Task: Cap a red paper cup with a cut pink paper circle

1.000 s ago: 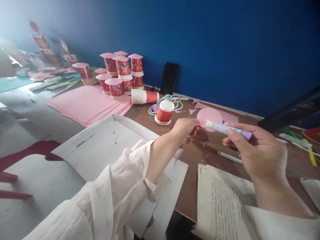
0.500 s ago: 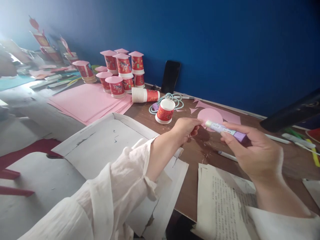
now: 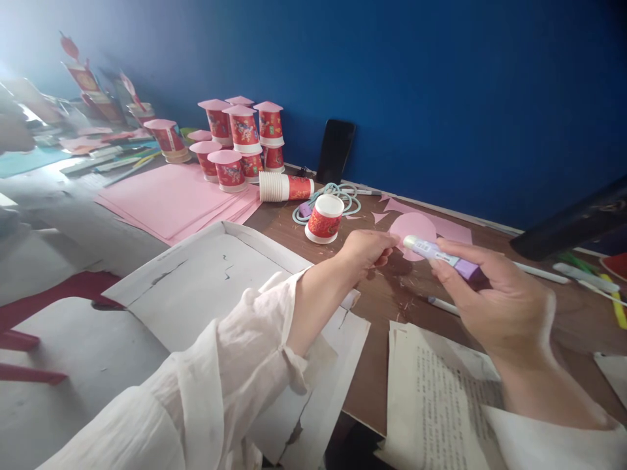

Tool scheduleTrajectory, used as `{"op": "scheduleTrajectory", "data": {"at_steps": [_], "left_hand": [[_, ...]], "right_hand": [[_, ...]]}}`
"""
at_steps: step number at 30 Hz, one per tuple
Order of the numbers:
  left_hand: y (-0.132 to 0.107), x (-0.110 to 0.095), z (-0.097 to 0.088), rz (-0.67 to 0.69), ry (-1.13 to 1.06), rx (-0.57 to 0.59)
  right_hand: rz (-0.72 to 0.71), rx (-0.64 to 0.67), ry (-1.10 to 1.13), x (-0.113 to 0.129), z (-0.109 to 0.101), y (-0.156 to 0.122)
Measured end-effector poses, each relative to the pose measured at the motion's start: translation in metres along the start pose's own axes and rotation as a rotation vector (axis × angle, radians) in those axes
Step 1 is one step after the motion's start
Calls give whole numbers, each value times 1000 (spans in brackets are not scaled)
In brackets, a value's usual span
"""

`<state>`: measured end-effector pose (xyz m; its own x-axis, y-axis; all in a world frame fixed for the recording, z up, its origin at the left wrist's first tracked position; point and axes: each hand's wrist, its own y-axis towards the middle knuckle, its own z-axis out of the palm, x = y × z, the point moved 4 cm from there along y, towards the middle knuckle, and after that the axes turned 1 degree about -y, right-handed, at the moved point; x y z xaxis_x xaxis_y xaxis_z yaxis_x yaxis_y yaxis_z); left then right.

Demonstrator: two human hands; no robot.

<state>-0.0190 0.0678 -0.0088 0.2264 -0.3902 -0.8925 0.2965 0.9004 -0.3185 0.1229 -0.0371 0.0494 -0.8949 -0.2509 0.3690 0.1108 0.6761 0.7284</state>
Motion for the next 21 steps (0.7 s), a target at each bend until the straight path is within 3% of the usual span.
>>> {"op": "scheduleTrajectory", "data": {"at_steps": [5,8,15,21], "left_hand": [[-5,-3,0,-9,-28,-20],[-5,-3,-1,3,-18,-37],[1,-2,-3,79,64,-56],[-1,-3,-4,66,74,-85]], "right_hand": [[185,-64,202,-2,-5,-1],[224,-62,209,-2,-5,-1],[166,-15,122,-6,1,-6],[111,-10,69,-6,1,-7]]}}
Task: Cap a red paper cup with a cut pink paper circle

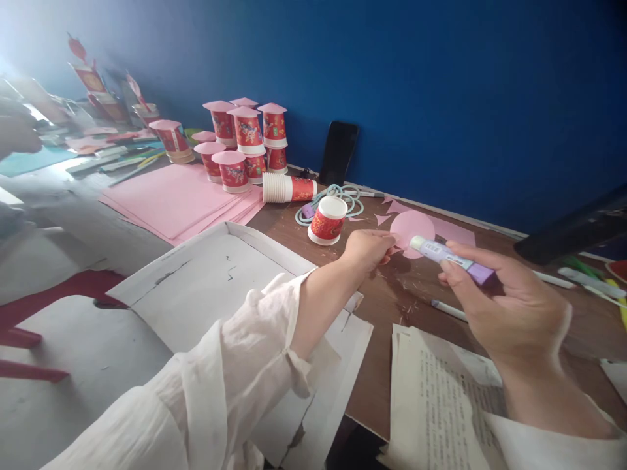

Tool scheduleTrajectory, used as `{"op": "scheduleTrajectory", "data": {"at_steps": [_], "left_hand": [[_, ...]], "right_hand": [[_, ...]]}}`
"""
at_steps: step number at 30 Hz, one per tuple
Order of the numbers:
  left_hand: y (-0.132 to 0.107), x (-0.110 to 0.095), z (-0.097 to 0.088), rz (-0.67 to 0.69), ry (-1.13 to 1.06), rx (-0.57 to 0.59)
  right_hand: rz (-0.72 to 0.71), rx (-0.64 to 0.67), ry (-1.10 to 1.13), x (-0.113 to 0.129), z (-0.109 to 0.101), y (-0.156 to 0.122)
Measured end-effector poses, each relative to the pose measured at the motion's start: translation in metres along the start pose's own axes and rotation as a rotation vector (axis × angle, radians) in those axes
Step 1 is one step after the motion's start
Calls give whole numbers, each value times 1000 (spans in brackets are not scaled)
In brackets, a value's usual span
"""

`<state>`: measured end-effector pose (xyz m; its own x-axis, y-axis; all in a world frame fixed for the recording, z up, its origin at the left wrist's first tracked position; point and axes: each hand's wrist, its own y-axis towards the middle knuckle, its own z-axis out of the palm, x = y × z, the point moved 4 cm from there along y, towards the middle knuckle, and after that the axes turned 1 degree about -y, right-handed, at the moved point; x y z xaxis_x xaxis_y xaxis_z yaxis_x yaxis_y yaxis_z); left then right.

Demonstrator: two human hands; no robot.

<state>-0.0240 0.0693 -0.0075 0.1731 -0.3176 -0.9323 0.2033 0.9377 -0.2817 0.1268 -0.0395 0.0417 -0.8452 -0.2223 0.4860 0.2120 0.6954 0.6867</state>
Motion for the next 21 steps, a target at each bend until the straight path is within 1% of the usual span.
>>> {"op": "scheduleTrajectory", "data": {"at_steps": [7,12,17,21], "left_hand": [[1,2,2,-40,-54,21],[-1,1,4,-99,-178,-4],[-4,0,4,-162,-272,-18],[-5,2,4,-251,-386,-11]], "right_hand": [[-193,-35,-33,9,2,2],[-284,41,-61,11,5,1],[-388,90,-54,14,6,-1],[-470,124,-31,13,8,-2]]}}
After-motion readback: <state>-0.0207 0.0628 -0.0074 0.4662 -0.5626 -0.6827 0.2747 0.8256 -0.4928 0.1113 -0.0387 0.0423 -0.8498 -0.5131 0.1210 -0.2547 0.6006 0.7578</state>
